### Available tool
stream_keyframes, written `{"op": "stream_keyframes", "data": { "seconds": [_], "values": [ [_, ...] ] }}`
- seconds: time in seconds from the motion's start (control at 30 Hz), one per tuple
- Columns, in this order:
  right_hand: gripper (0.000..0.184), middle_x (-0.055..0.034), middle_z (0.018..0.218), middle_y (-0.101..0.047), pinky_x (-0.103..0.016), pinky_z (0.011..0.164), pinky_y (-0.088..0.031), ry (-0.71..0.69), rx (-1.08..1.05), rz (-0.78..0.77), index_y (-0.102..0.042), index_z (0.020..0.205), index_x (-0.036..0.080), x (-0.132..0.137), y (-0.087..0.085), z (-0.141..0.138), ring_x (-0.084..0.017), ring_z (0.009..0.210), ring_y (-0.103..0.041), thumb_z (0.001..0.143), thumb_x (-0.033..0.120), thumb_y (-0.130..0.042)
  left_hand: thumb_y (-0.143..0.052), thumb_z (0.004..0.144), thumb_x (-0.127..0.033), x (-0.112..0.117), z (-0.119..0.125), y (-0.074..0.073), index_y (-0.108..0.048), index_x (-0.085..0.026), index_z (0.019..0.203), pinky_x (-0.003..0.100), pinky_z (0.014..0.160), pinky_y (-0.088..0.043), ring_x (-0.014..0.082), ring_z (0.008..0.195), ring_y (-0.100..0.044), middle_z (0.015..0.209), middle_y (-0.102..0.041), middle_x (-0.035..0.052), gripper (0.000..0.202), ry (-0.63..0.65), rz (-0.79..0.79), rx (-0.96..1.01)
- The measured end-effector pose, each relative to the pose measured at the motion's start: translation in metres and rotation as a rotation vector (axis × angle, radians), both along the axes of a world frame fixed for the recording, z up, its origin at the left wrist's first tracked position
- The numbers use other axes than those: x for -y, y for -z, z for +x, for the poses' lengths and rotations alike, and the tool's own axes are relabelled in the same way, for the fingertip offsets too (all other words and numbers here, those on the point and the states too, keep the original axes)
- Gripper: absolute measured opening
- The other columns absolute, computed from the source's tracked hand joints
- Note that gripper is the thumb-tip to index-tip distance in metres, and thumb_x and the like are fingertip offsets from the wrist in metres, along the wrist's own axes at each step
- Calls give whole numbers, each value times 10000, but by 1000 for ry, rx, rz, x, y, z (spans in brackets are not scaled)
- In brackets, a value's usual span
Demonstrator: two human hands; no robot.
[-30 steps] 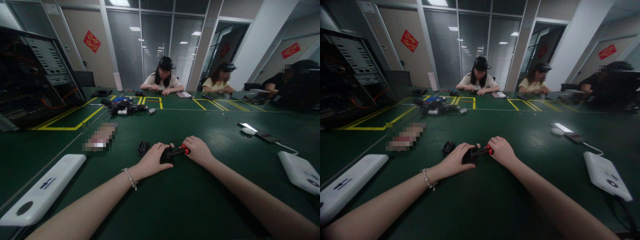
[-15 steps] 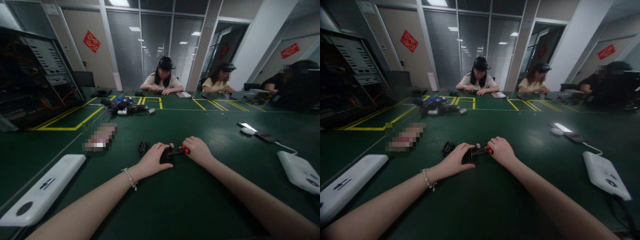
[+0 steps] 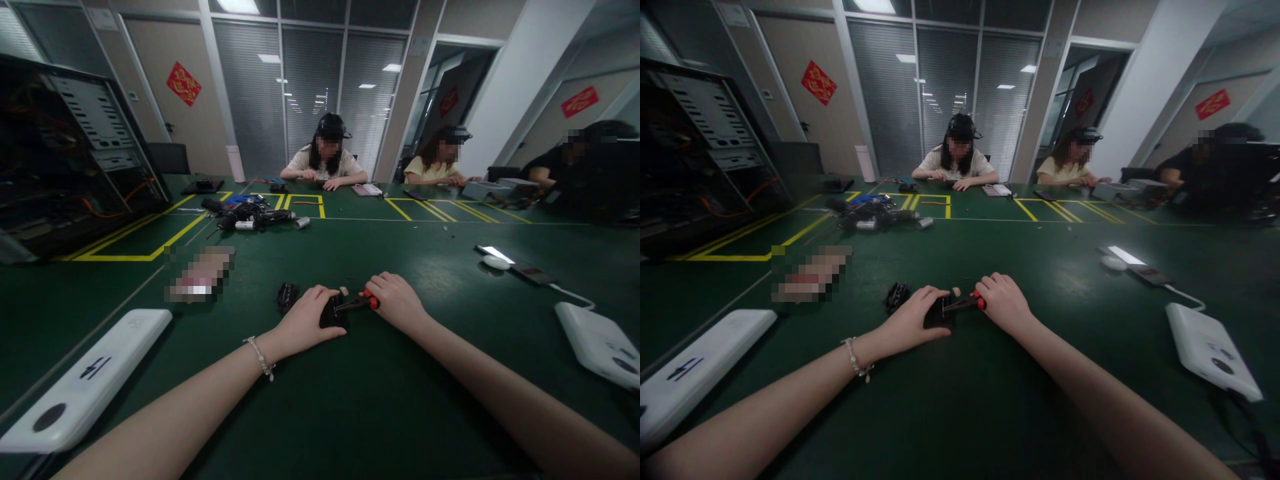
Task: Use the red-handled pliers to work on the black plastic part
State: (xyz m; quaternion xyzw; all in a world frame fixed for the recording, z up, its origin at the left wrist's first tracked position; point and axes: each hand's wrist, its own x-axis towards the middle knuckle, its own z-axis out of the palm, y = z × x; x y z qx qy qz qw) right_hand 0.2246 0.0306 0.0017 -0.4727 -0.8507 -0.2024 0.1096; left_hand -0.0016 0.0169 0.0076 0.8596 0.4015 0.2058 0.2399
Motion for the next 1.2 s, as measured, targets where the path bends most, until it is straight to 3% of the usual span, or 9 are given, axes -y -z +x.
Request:
{"op": "stream_keyframes", "data": {
  "seconds": [1.2],
  "values": [
    [86,-57,809,-571,-283,670,-327,-11,6,2,-547,767,160,-1,1,2,-168,755,-456,757,187,-466,-597,664,-473,-1,0,2,-403,-239,1162,382,843,-388,243,1012,-450,1121,-447,56,583,2,3,2]
  ]
}}
